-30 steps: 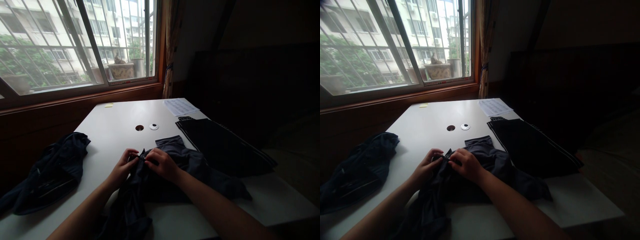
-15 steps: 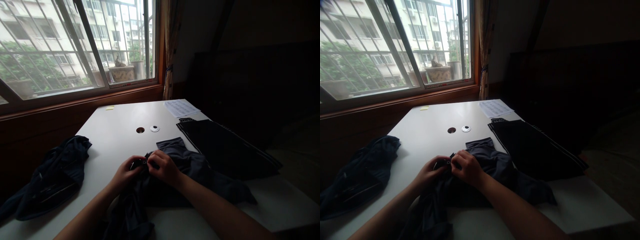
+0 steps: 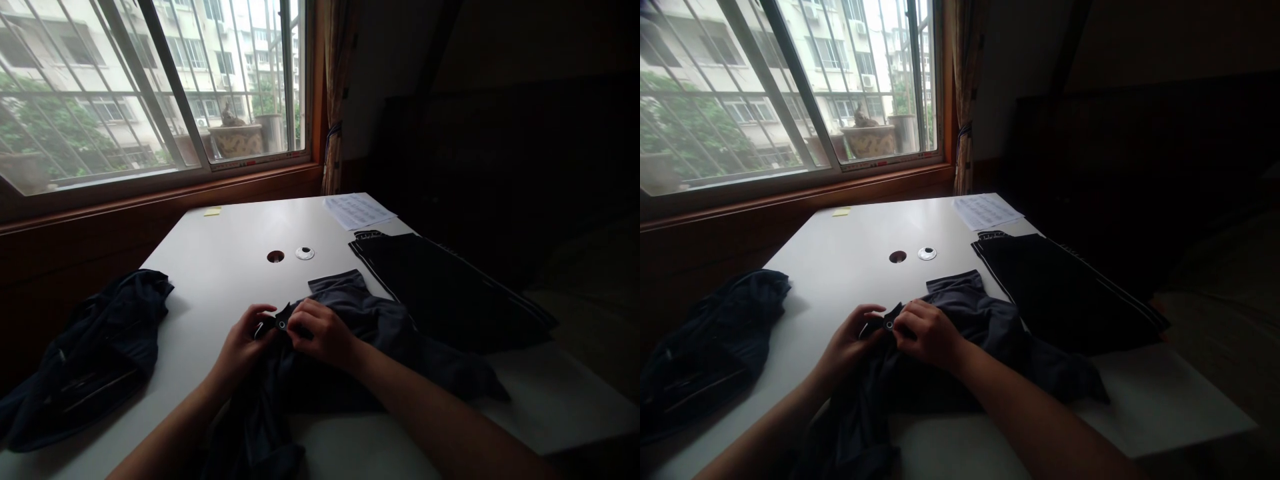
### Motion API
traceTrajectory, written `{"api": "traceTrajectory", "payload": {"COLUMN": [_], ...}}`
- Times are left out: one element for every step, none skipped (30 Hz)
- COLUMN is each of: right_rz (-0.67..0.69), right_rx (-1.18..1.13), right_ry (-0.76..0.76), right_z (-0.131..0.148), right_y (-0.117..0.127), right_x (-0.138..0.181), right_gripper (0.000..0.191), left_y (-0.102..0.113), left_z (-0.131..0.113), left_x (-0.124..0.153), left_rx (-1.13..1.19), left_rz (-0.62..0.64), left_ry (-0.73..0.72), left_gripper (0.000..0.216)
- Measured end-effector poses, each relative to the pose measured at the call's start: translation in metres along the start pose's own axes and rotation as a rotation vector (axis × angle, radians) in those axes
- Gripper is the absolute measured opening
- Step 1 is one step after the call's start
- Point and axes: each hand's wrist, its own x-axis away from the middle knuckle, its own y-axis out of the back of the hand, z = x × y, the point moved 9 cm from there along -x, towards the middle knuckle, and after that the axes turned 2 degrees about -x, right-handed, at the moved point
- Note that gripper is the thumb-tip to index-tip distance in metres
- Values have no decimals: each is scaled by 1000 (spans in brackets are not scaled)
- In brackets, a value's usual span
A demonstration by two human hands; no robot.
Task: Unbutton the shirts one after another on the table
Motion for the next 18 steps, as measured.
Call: {"api": "traceTrajectory", "payload": {"right_rz": [24,38,42,37,25,12,2,2,9,22,39,55,66,76,87,103,125,154], "right_rx": [-23,-44,-63,-81,-99,-118,-138,-155,-164,-163,-156,-146,-139,-136,-138,-140,-141,-140], "right_ry": [-6,-24,-49,-79,-110,-138,-156,-164,-165,-160,-150,-143,-140,-140,-140,-140,-138,-136], "right_z": [-1,-4,-7,-10,-14,-18,-20,-22,-23,-24,-24,-25,-25,-26,-26,-27,-26,-26], "right_y": [-2,-3,-3,-3,-2,-1,0,0,-1,-2,-3,-3,-4,-3,-3,-3,-3,-5], "right_x": [1,1,2,2,3,4,4,4,4,4,4,3,3,2,2,2,2,2], "right_gripper": [9,7,5,4,2,4,9,16,21,24,25,25,23,22,21,20,20,20], "left_y": [0,-1,-1,-1,-1,-1,-2,-3,-3,-4,-5,-6,-6,-7,-8,-9,-10,-10], "left_z": [1,2,1,1,0,0,0,0,1,3,4,6,8,9,10,10,10,10], "left_x": [1,1,2,2,2,3,3,3,3,2,2,2,2,2,2,2,2,2], "left_rx": [9,13,14,15,15,16,14,11,5,-1,-6,-9,-10,-8,-2,6,16,26], "left_rz": [-3,-9,-17,-24,-29,-28,-21,-12,0,10,21,28,35,40,43,45,48,50], "left_ry": [9,15,17,18,17,17,18,19,23,28,35,45,56,67,75,81,85,87], "left_gripper": [36,36,35,34,33,32,31,31,31,32,32,33,33,33,34,34,34,34]}}
